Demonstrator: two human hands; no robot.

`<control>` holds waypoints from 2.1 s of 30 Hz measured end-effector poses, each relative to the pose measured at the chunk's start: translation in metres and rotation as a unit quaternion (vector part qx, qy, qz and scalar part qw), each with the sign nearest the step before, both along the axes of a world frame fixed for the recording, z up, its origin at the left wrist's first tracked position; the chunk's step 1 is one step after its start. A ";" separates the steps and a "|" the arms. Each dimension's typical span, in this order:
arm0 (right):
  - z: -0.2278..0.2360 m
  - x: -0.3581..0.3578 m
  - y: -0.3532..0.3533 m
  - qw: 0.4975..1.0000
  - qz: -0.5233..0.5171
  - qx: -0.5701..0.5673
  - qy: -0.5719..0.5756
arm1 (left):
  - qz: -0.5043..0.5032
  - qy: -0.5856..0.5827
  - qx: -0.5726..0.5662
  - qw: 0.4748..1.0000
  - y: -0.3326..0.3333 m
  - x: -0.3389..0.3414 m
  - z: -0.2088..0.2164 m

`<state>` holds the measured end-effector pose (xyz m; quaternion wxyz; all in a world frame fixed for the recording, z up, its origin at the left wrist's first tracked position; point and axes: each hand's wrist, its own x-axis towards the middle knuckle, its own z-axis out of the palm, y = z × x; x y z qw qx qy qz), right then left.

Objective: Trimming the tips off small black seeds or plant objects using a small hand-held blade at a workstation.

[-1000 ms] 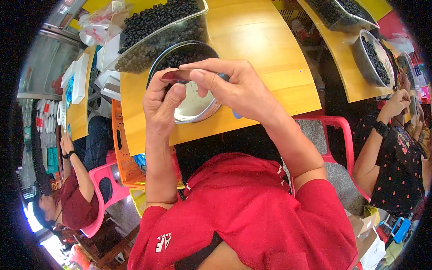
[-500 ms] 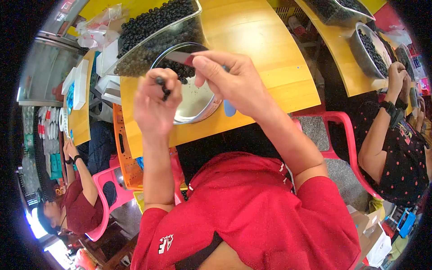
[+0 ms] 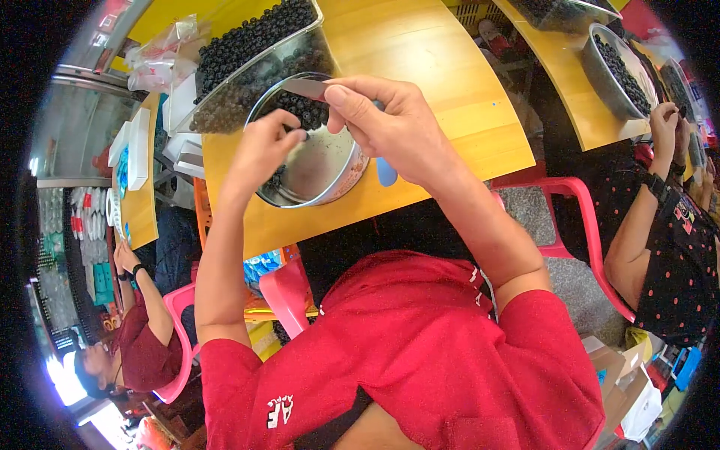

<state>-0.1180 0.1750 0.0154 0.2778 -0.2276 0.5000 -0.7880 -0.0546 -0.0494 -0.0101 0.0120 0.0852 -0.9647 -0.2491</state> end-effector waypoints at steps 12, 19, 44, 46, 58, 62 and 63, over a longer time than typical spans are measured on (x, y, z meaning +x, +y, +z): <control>-0.011 0.000 -0.016 0.999 -0.029 0.034 -0.018 | 0.013 0.069 0.424 0.903 0.035 0.017 0.032; 0.003 0.009 -0.025 0.999 -0.028 0.022 -0.040 | 0.012 0.183 0.564 0.805 0.056 0.028 0.028; 0.008 0.022 -0.031 0.995 0.021 0.010 -0.092 | 0.048 0.308 0.515 0.799 0.072 0.038 0.003; 0.006 0.019 -0.031 0.993 0.040 -0.004 -0.111 | 0.047 0.297 0.535 0.790 0.070 0.038 0.003; 0.006 0.013 -0.023 1.000 0.024 0.005 0.015 | 0.041 0.253 0.671 0.696 0.062 0.039 0.006; 0.006 0.014 -0.021 0.987 0.005 0.044 0.155 | 0.046 0.262 0.673 0.690 0.062 0.040 0.006; 0.005 0.014 -0.021 0.982 0.005 0.057 0.181 | 0.053 0.268 0.673 0.688 0.062 0.040 0.006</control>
